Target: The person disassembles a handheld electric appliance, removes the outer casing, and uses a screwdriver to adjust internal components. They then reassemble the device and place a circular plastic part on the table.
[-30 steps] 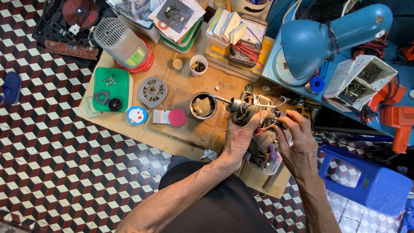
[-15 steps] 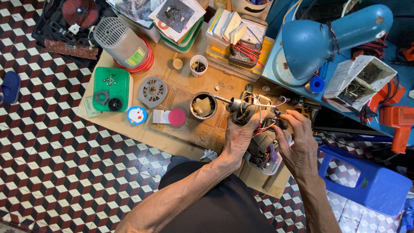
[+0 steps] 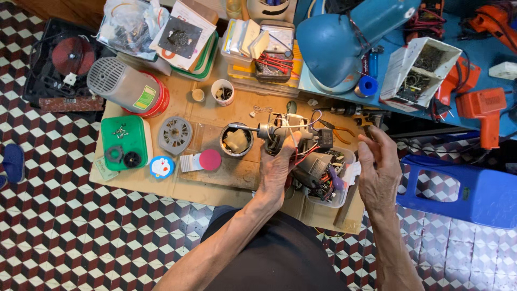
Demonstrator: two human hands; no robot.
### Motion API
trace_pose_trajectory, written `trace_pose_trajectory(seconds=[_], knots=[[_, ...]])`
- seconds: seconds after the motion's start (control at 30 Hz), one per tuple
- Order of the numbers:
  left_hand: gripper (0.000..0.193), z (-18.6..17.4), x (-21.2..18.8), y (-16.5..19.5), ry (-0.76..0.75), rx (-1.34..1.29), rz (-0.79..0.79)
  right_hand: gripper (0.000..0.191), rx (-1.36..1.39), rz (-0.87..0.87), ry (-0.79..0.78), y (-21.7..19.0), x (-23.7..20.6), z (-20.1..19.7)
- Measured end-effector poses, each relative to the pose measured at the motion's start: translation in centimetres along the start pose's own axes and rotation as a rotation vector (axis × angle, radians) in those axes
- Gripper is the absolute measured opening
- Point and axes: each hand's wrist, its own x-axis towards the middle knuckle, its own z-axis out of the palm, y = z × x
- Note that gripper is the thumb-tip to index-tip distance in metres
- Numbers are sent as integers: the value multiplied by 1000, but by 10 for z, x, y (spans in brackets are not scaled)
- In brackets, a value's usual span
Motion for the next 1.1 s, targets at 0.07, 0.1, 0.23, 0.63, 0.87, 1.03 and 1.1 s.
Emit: trace_pose_trajectory(seconds=[0.07, 0.1, 0.23, 0.63, 0.87, 1.03, 1.1], knots=[[31, 3, 1, -1, 12, 26, 1, 29, -103, 33, 33, 2, -3, -6], [31, 3, 1, -2, 20, 39, 1, 26, -154, 51, 47, 3, -5, -8], [27, 6, -3, -5, 16, 14, -38, 21, -200, 36, 21, 21, -21, -9], [28, 11, -7, -3, 41, 79, -75, 34, -685, 92, -359, 274, -44, 65], [29, 7, -13, -2, 26, 109, -97, 41, -539, 282, -306, 229, -51, 48], [32, 8, -12, -2, 37, 115, -114, 80, 83, 637, -116, 132, -46, -5], [34, 9, -12, -1, 36, 120, -99, 69, 512, 561, 18, 100, -40, -35]])
